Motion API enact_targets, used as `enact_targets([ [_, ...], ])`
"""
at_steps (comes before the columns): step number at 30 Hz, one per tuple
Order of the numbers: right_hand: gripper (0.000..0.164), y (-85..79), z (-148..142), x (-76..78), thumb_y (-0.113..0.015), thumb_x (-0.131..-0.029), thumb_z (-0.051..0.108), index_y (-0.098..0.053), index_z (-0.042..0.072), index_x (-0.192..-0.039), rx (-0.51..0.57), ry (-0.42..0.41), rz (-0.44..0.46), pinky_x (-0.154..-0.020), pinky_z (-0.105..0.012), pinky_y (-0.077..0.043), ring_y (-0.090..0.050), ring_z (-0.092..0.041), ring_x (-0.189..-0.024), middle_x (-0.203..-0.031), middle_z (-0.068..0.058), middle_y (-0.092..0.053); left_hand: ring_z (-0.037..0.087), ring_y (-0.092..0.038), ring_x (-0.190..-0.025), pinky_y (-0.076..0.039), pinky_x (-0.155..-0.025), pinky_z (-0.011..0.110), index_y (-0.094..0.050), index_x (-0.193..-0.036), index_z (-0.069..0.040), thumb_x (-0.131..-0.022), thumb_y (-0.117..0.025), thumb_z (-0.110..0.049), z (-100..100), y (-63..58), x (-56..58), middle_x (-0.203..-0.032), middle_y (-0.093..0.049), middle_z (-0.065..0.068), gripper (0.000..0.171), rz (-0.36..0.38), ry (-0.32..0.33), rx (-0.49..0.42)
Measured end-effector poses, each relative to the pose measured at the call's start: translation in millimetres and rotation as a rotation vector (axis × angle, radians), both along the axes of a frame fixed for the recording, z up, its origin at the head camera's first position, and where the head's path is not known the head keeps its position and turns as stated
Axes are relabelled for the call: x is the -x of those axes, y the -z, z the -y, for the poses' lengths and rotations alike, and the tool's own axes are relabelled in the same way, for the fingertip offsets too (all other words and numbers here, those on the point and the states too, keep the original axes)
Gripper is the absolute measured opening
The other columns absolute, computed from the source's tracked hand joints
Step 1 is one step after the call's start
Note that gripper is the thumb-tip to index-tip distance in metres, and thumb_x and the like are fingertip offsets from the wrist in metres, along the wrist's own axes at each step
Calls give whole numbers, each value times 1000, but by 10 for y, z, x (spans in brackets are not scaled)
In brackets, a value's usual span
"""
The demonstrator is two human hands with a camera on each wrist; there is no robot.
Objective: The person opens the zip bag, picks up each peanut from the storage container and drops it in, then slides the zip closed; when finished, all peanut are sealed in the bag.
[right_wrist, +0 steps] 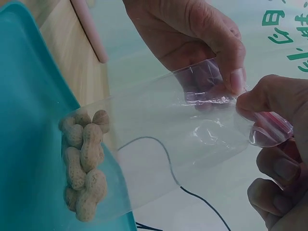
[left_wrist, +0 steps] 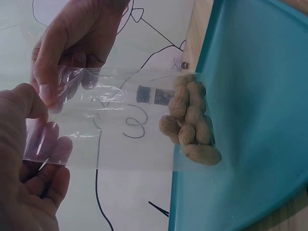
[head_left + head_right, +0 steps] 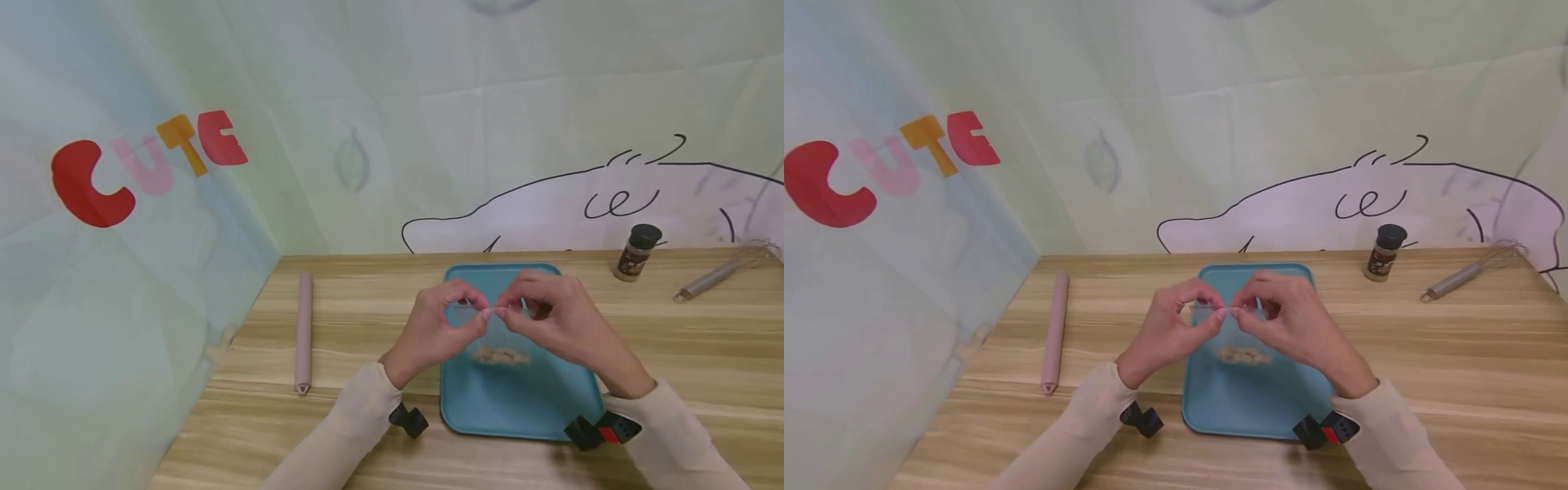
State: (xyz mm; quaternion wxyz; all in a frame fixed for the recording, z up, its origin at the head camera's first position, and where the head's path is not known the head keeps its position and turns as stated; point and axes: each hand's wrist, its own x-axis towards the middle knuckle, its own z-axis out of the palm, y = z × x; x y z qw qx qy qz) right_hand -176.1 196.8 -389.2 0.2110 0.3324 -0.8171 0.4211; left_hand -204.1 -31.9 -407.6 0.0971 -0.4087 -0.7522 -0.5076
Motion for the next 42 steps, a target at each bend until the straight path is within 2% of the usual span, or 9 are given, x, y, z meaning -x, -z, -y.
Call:
enact_targets([
  [5, 29, 11, 6, -6, -80, -84, -5, -78, 24, -89, 6, -3, -2, -52, -19, -37, -44, -1, -61, -78, 11, -61, 14, -67, -93, -62, -89, 45, -73, -94, -5, -96, -73, -8, -17, 21, -8, -92, -74, 8, 4, -17, -5, -4],
  [9, 29, 15, 6, -3, -80, -84, -5, -78, 24, -89, 4, -8, -4, -52, -19, -36, -43, 0, -60, -77, 12, -60, 14, -66, -93, -61, -89, 43, -73, -94, -5, -96, -74, -9, -21, 37, -16, -92, -74, 7, 5, -7, -17, 0],
  [12, 29, 13, 4, -2, -80, -85, -4, -78, 24, -89, -4, -16, 2, -51, -19, -36, -43, 1, -59, -77, 12, -60, 13, -67, -92, -61, -88, 41, -72, -94, -5, -96, -74, -10, -8, 36, -16, -91, -74, 7, 5, -26, -20, 14],
  [19, 25, -39, -43, -12, -81, -86, -2, -79, 23, -90, -55, -19, 0, -52, -19, -37, -42, 2, -58, -79, 14, -63, 13, -68, -90, -60, -85, 35, -75, -95, -5, -96, -77, -8, 48, -29, 6, -91, -76, 6, 4, -97, 16, 53],
  [27, 26, -98, -141, 1, -84, -84, -2, -78, 22, -89, -105, 23, -55, -52, -17, -37, -42, 3, -59, -79, 14, -63, 12, -66, -89, -60, -83, 39, -75, -97, -6, -96, -77, -9, 116, -83, 57, -91, -75, 5, 3, -77, 38, 88],
  [35, 22, -153, -275, -11, -84, -88, 2, -77, 23, -92, -176, 95, -38, -50, -19, -37, -42, 4, -59, -75, 16, -58, 9, -64, -88, -53, -83, 24, -75, -98, -6, -99, -76, -10, 195, -118, 94, -90, -74, 4, 5, -54, 38, 129],
  [42, 22, -165, -337, -5, -83, -88, 2, -76, 22, -90, -195, 92, -39, -50, -19, -36, -43, 4, -60, -75, 16, -58, 9, -65, -87, -55, -85, 24, -74, -98, -8, -99, -76, -11, 226, -135, 109, -90, -73, 3, 4, -112, 24, 195],
])
